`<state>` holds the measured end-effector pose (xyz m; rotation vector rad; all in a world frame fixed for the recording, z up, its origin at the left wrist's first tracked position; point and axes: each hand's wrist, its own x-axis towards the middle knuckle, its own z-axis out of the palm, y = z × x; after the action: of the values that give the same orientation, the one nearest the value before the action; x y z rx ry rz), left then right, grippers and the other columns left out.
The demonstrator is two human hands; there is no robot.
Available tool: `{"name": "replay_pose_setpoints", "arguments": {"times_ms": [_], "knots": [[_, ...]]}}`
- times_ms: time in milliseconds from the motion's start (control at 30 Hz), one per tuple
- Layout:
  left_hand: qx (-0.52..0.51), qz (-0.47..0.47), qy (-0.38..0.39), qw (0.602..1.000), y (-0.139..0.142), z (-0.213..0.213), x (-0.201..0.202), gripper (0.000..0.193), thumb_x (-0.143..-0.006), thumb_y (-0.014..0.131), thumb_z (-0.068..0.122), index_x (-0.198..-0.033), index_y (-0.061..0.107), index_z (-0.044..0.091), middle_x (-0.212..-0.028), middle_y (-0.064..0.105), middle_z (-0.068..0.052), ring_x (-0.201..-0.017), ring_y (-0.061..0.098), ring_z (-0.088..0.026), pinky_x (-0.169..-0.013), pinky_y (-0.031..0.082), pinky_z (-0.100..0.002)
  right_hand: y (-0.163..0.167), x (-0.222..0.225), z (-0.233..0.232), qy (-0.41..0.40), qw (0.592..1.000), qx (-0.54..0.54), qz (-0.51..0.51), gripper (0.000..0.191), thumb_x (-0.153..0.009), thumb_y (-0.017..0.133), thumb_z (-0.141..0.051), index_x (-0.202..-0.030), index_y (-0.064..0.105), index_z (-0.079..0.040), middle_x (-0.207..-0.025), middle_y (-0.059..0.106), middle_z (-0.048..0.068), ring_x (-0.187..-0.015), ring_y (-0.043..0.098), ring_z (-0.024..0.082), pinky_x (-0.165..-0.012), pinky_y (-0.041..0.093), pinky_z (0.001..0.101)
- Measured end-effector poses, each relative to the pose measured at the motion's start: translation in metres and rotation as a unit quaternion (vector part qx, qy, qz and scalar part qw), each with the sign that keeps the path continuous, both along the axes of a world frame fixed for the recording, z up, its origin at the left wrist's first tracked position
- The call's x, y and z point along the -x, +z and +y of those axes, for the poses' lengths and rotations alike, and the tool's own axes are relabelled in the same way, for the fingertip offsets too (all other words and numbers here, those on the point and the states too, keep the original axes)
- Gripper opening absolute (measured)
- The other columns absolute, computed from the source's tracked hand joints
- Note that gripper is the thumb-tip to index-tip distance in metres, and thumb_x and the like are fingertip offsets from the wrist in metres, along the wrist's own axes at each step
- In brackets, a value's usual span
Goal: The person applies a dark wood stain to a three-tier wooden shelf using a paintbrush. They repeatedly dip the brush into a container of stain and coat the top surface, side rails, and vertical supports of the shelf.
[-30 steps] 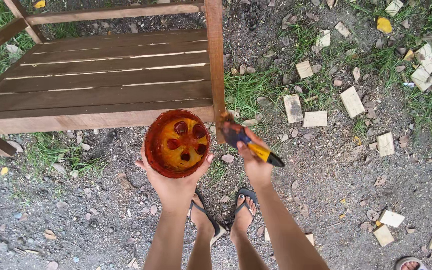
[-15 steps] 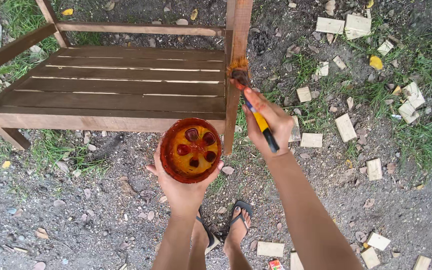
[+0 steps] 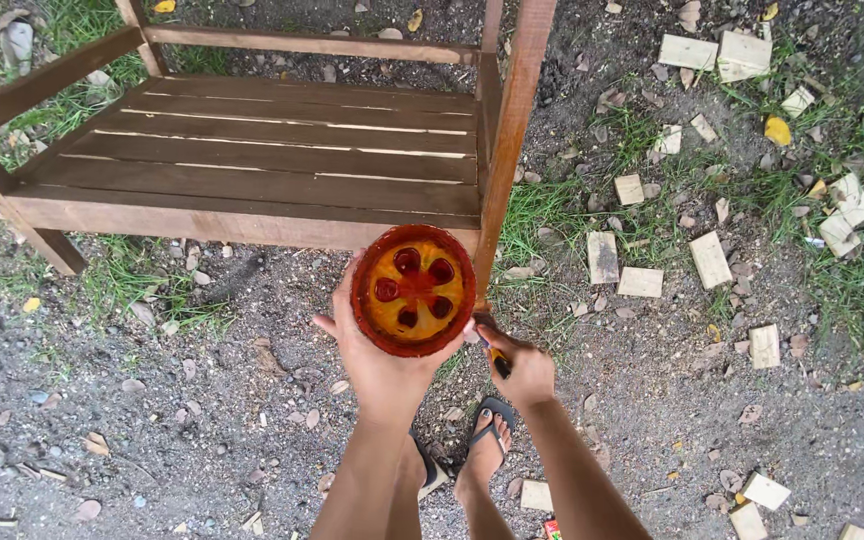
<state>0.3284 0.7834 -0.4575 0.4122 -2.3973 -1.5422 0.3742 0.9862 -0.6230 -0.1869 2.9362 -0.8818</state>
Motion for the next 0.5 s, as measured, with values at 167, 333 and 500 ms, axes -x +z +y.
{"name": "replay_pose_setpoints", "arguments": {"times_ms": [167,333,500], "knots": [[0.028,0.002,0.003,1.000,0.017,-0.007,0.001,0.122,-0.055,0.101,0.040,-0.153,0.035,0.006,-0.145,0.057,-0.009,-0.143,0.050,-0.032,-0.120,-0.018,-0.067,0.047,0.065,0.002,0.062,0.982,-0.062,-0.169,0.021,-0.101,0.064,-0.024,-0.118,0.075,-0.029,-0.077,0.077,0.001,-0.042,0.064,0.021,-0.046,0.052,0.0316],[-0.074,0.035,0.009,0.997,0.055,-0.014,0.017,0.112,-0.066,0.098,0.046,-0.155,0.039,0.012,-0.149,0.054,-0.005,-0.143,0.053,-0.028,-0.127,0.019,-0.067,0.151,0.190,0.013,0.047,0.991,0.058,0.106,0.030,-0.084,0.076,-0.015,-0.114,0.079,-0.019,-0.102,0.079,0.004,-0.058,0.073,0.017,-0.057,0.059,0.0318],[0.037,-0.051,0.021,0.998,0.108,-0.022,0.066,0.117,-0.048,0.100,0.040,-0.146,0.043,0.011,-0.134,0.061,-0.007,-0.133,0.055,-0.031,-0.115,-0.008,-0.074,0.243,0.289,0.006,0.046,0.972,-0.006,0.229,0.027,-0.083,0.081,-0.022,-0.110,0.079,-0.024,-0.096,0.078,0.006,-0.075,0.073,0.029,-0.069,0.061,0.0375]]}}
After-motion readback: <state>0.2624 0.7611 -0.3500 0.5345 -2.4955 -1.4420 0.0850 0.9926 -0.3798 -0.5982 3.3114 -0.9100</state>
